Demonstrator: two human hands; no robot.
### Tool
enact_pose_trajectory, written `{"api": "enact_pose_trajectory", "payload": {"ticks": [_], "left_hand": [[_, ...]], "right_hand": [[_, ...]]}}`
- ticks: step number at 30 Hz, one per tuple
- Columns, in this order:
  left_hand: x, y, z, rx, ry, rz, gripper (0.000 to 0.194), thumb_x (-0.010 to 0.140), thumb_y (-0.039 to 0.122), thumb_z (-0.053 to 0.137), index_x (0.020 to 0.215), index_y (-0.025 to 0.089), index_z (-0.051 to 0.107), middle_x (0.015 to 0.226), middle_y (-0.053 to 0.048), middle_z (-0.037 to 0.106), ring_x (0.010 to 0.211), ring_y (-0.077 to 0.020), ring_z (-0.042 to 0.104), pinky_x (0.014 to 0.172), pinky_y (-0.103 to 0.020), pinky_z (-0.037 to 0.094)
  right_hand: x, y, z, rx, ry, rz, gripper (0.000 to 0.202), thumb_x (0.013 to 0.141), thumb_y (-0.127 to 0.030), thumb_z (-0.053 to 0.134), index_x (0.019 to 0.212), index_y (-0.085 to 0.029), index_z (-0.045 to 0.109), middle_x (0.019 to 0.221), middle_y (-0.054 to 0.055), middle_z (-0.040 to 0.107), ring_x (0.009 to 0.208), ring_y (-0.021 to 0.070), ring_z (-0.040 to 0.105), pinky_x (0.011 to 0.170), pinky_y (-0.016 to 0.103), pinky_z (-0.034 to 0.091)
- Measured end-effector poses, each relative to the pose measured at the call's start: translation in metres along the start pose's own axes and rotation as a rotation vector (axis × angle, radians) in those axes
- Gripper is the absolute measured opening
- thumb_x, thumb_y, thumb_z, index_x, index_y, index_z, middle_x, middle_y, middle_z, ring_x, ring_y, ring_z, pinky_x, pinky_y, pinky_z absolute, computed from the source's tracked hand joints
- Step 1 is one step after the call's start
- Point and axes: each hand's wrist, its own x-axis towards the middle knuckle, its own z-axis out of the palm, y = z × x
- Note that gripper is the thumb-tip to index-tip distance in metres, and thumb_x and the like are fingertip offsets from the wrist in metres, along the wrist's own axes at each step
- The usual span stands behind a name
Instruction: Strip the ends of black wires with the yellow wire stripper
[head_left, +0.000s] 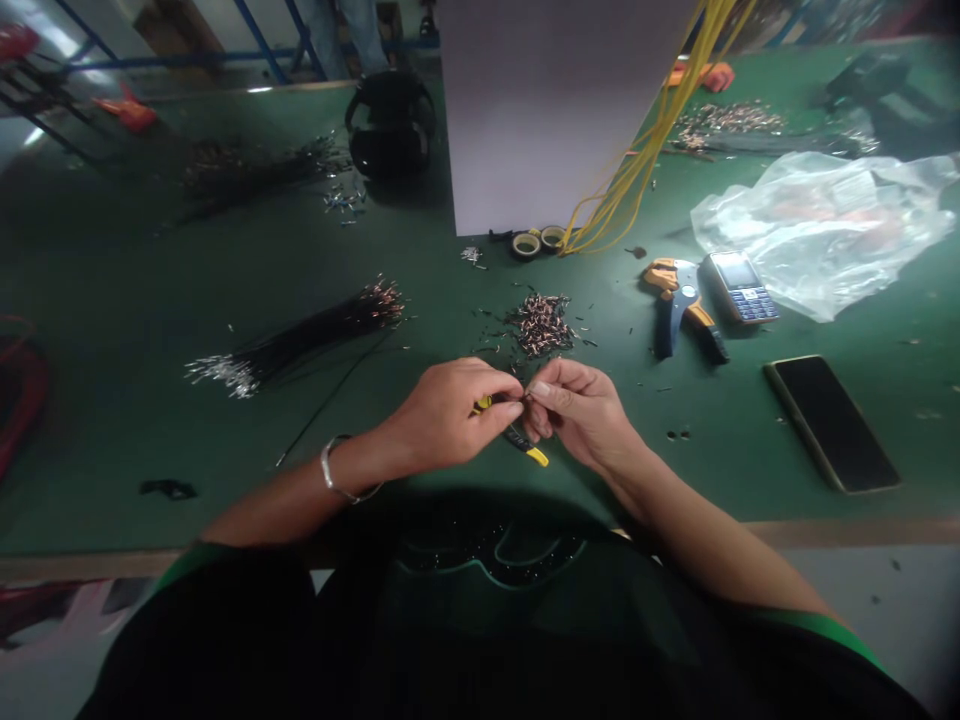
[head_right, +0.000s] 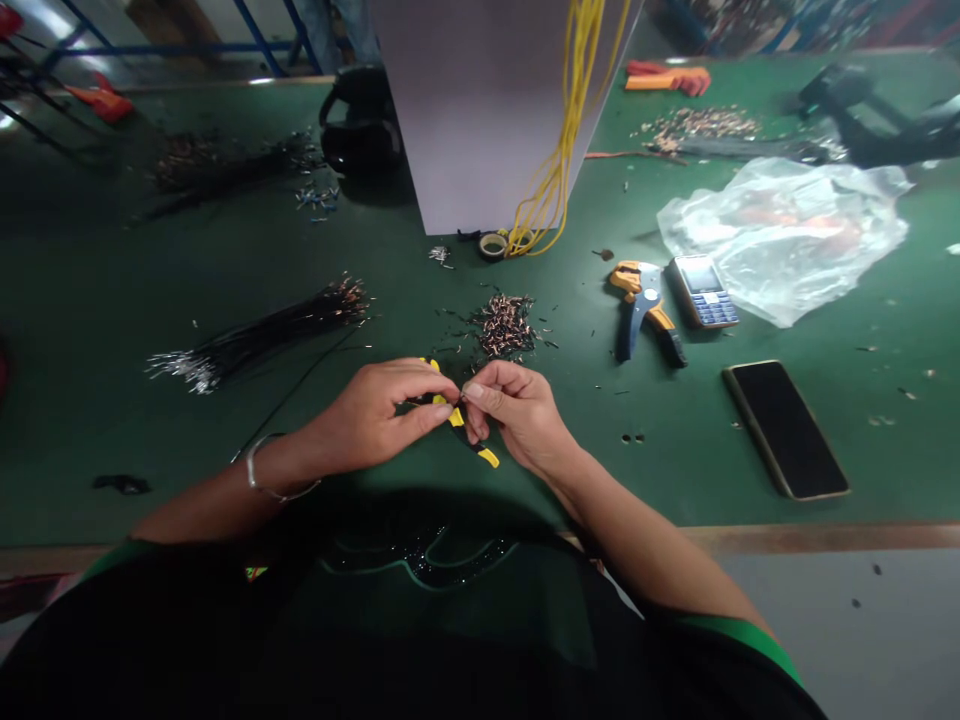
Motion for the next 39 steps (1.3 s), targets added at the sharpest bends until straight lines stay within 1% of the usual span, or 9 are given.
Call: {"api": "enact_pose_trajectory", "payload": {"ticks": [5,10,14,18,25,31,33,35,39], "left_hand": [[0.003,0.007,0.007,-0.298,-0.076,-0.27,0.016,0.081,0.016,0.054,0.071,0.014,0.067,0.066,-0.001,0.067,0.06,-0.0094,0.058,0.059,-0.022,0.045],[0.004,0.004,0.005,-0.431,-0.05,-0.355,0.012,0.077,0.014,0.057,0.069,0.013,0.066,0.053,0.003,0.057,0.05,-0.0066,0.049,0.05,-0.019,0.039],[0.002,0.004,0.006,-0.418,0.014,-0.338,0.011,0.074,0.015,0.059,0.068,0.013,0.067,0.054,0.002,0.057,0.052,-0.0066,0.048,0.049,-0.018,0.037],[-0.001,0.006,0.009,-0.314,0.099,-0.255,0.012,0.073,0.012,0.058,0.064,0.013,0.066,0.056,0.002,0.059,0.053,-0.0072,0.049,0.051,-0.019,0.037],[-0.001,0.005,0.01,-0.291,0.092,-0.243,0.013,0.073,0.011,0.057,0.063,0.013,0.064,0.053,0.004,0.054,0.052,-0.0065,0.045,0.049,-0.019,0.035],[-0.003,0.006,0.017,-0.285,0.086,-0.158,0.016,0.074,0.011,0.055,0.059,0.013,0.06,0.05,0.005,0.048,0.05,-0.0058,0.04,0.049,-0.019,0.033],[-0.003,0.006,0.018,-0.285,0.075,-0.161,0.016,0.074,0.012,0.055,0.059,0.014,0.059,0.051,0.005,0.049,0.05,-0.0061,0.041,0.049,-0.02,0.033],[-0.003,0.004,0.018,-0.298,0.05,-0.208,0.015,0.075,0.014,0.055,0.061,0.014,0.061,0.052,0.004,0.051,0.051,-0.0067,0.043,0.05,-0.02,0.034],[-0.001,0.002,0.015,-0.315,0.038,-0.308,0.013,0.075,0.016,0.056,0.065,0.014,0.064,0.055,0.002,0.056,0.053,-0.0076,0.045,0.051,-0.021,0.035]], "right_hand": [[0.0,0.0,-0.002,-0.009,-0.022,-0.032,0.014,0.076,-0.026,0.073,0.07,-0.017,0.064,0.053,-0.002,0.063,0.042,0.0097,0.052,0.044,0.025,0.046],[-0.001,0.001,-0.009,-0.125,-0.043,-0.057,0.01,0.077,-0.026,0.074,0.078,-0.017,0.069,0.059,-0.001,0.066,0.048,0.0115,0.058,0.048,0.026,0.047],[-0.002,0.001,-0.012,-0.254,-0.048,-0.102,0.011,0.078,-0.028,0.073,0.081,-0.018,0.069,0.061,0.0,0.067,0.05,0.0113,0.059,0.051,0.026,0.049],[-0.005,-0.001,-0.007,-0.359,-0.007,-0.156,0.01,0.078,-0.027,0.073,0.077,-0.018,0.068,0.059,-0.001,0.065,0.049,0.0104,0.058,0.05,0.025,0.048],[-0.007,-0.002,-0.005,-0.427,-0.001,-0.17,0.007,0.078,-0.023,0.069,0.077,-0.018,0.066,0.058,-0.001,0.064,0.048,0.0107,0.057,0.049,0.026,0.049],[-0.008,-0.006,-0.003,-0.869,0.103,-0.335,0.004,0.071,-0.016,0.066,0.071,-0.019,0.067,0.061,-0.002,0.066,0.053,0.0106,0.057,0.052,0.024,0.046],[-0.007,-0.006,-0.004,-0.929,0.13,-0.358,0.007,0.069,-0.014,0.066,0.068,-0.021,0.067,0.061,-0.002,0.066,0.053,0.0107,0.057,0.053,0.025,0.046],[-0.006,-0.005,-0.005,-0.851,0.132,-0.305,0.005,0.069,-0.015,0.066,0.067,-0.02,0.067,0.059,-0.002,0.066,0.05,0.0107,0.056,0.051,0.025,0.046],[-0.005,-0.002,-0.009,-0.516,0.047,-0.124,0.005,0.074,-0.021,0.066,0.07,-0.017,0.065,0.052,-0.002,0.062,0.043,0.0107,0.054,0.044,0.025,0.044]]}}
